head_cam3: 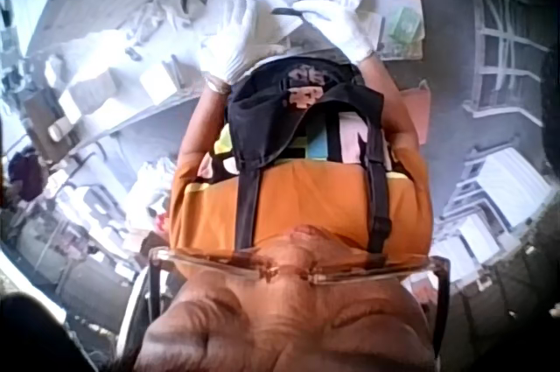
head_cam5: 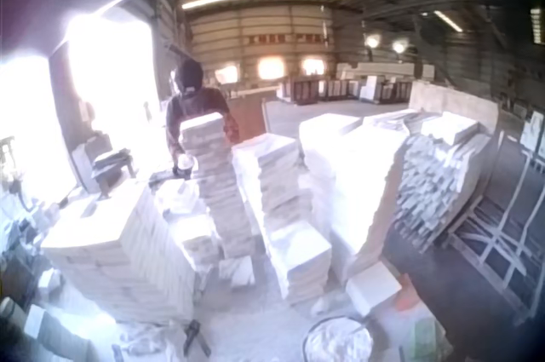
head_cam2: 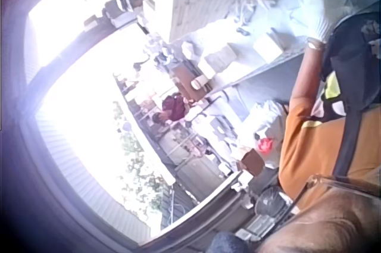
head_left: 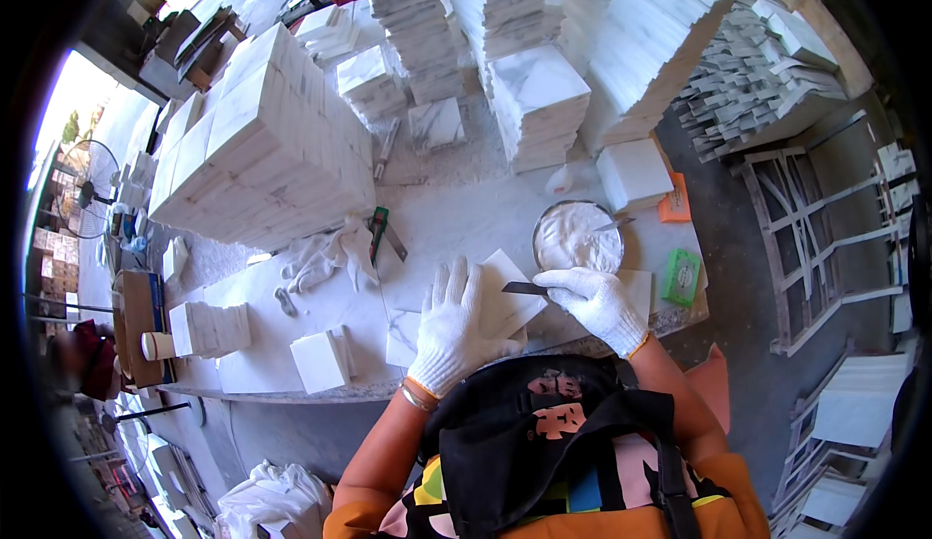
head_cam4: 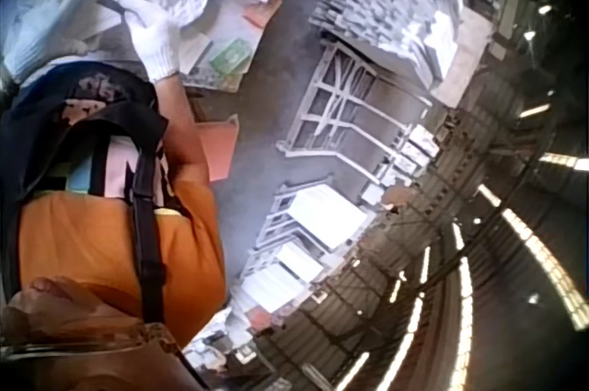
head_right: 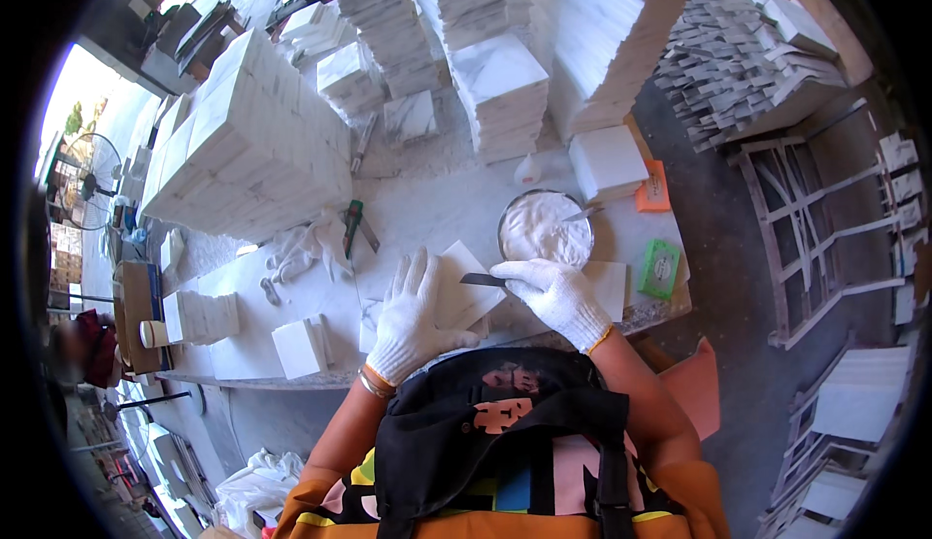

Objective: The person applies a white paste to the edges of small white square tiles using a small metal spatula, then smooths the edges with a green sponge. The person handles tiles one at a time, repeatedly dipping the spatula into a container of paste and spreading it along the tile edges before placing them on the table.

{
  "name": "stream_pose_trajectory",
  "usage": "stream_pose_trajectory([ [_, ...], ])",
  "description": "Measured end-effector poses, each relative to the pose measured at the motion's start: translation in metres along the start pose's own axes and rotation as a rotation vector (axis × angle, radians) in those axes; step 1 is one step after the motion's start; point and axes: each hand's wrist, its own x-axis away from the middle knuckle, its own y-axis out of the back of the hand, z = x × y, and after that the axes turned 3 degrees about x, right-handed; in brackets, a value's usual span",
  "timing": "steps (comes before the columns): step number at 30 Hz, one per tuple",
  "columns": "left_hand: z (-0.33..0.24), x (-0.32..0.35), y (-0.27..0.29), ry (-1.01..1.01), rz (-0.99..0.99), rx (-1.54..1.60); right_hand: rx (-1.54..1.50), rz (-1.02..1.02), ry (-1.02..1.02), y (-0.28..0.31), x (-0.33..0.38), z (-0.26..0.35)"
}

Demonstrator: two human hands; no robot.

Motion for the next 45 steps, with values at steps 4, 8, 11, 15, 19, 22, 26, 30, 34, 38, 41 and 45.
stream_pose_trajectory([
  [4, 0.001, 0.004, -0.008, 0.039, -0.016, 0.032, 0.102, 0.001, 0.062, -0.002, 0.001, 0.0],
  [8, 0.004, 0.005, -0.01, 0.039, -0.021, 0.065, 0.221, 0.021, 0.045, 0.004, 0.009, 0.008],
  [11, 0.004, 0.006, -0.011, 0.042, -0.023, 0.081, 0.27, 0.042, 0.022, 0.004, 0.012, 0.01],
  [15, 0.007, 0.008, -0.016, 0.032, -0.049, 0.111, 0.229, 0.046, 0.01, 0.003, 0.017, 0.009],
  [19, 0.005, 0.007, -0.015, 0.042, -0.042, 0.123, 0.152, 0.033, -0.054, -0.002, 0.021, 0.011],
  [22, 0.003, 0.006, -0.014, 0.055, -0.029, 0.136, 0.075, 0.039, -0.115, -0.01, 0.025, 0.006],
  [26, 0.004, 0.007, -0.017, 0.05, -0.034, 0.127, 0.074, 0.054, -0.122, -0.015, 0.025, 0.007],
  [30, 0.005, 0.007, -0.017, 0.043, -0.04, 0.135, 0.12, 0.027, 0.008, -0.028, 0.024, 0.011],
  [34, 0.01, 0.008, -0.021, 0.021, -0.056, 0.151, 0.131, 0.016, 0.116, -0.043, 0.025, 0.029],
  [38, 0.012, 0.01, -0.019, 0.043, -0.024, 0.155, -0.273, 0.06, -0.378, -0.005, 0.021, 0.025],
  [41, 0.011, 0.009, -0.018, 0.033, -0.019, 0.153, -0.134, 0.094, -0.224, 0.009, 0.008, 0.008],
  [45, 0.01, 0.009, -0.017, 0.018, -0.035, 0.168, -0.053, 0.047, -0.04, -0.007, 0.001, -0.003],
])
